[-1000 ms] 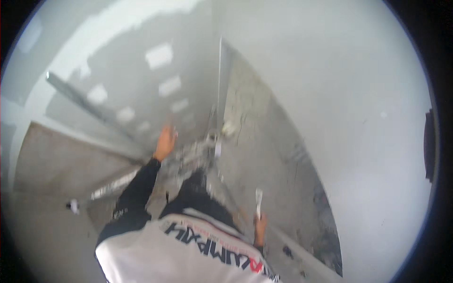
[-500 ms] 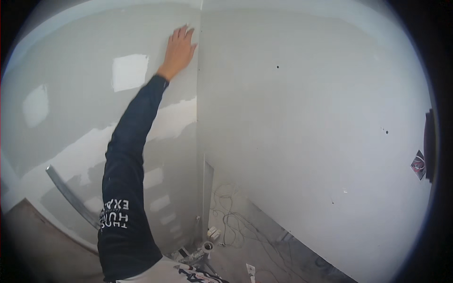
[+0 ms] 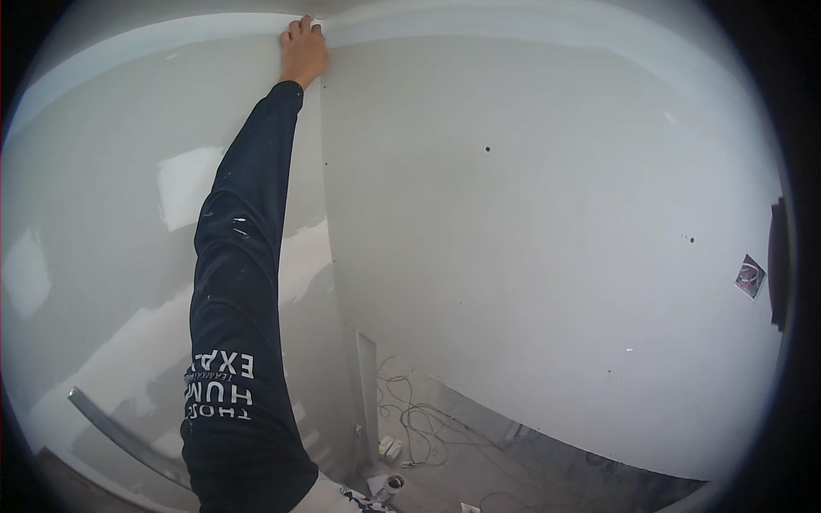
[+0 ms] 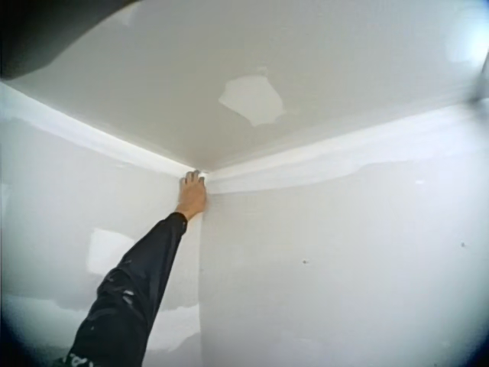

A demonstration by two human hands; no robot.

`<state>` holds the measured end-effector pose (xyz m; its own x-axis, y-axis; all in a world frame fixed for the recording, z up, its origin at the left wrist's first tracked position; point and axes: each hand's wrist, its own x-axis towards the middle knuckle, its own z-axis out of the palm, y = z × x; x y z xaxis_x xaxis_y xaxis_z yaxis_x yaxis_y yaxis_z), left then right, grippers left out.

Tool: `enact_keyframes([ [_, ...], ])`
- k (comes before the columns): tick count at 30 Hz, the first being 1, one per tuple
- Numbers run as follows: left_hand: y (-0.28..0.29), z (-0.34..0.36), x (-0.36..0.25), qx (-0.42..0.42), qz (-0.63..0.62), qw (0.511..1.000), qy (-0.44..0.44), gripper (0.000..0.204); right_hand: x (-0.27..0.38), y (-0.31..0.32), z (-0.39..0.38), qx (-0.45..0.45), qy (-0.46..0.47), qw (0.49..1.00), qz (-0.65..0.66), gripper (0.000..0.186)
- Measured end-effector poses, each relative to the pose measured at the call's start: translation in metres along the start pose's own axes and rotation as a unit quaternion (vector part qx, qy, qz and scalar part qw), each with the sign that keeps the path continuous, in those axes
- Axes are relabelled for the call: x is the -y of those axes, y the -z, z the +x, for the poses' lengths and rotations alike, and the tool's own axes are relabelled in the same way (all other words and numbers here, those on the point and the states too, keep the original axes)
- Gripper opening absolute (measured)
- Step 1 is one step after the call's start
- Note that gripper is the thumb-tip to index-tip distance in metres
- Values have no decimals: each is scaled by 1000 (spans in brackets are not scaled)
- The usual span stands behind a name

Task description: The person applies joint compound to a ceiling seam using a putty knife, then measures and applies drywall mesh tape over the joint, smoothing it with their hands and the putty knife.

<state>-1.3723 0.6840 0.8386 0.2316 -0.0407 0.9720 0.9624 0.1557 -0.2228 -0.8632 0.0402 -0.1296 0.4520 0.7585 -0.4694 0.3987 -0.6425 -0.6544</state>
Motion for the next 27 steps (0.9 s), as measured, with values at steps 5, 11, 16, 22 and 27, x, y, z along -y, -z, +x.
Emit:
enact_keyframes([
  [5, -8, 1, 6, -42, 6, 999, 0, 45, 3, -9, -3, -1, -6, 1000, 0, 31],
  [11, 2, 2, 10, -43, 29, 998, -37, 37, 2, -19, -7, -4, -9, 1000, 1, 33],
  [16, 19, -1, 18, -93, -8, 996, -5, 23, 2, -24, -12, -10, -15, 1000, 3, 35],
  [22, 17, 15, 13, -67, 28, 997, 40, 13, 8, -31, -12, -17, -18, 1000, 8, 36],
  [27, 6, 19, 9, -117, 29, 990, 72, 7, 10, -37, -16, -22, -25, 999, 8, 38],
])
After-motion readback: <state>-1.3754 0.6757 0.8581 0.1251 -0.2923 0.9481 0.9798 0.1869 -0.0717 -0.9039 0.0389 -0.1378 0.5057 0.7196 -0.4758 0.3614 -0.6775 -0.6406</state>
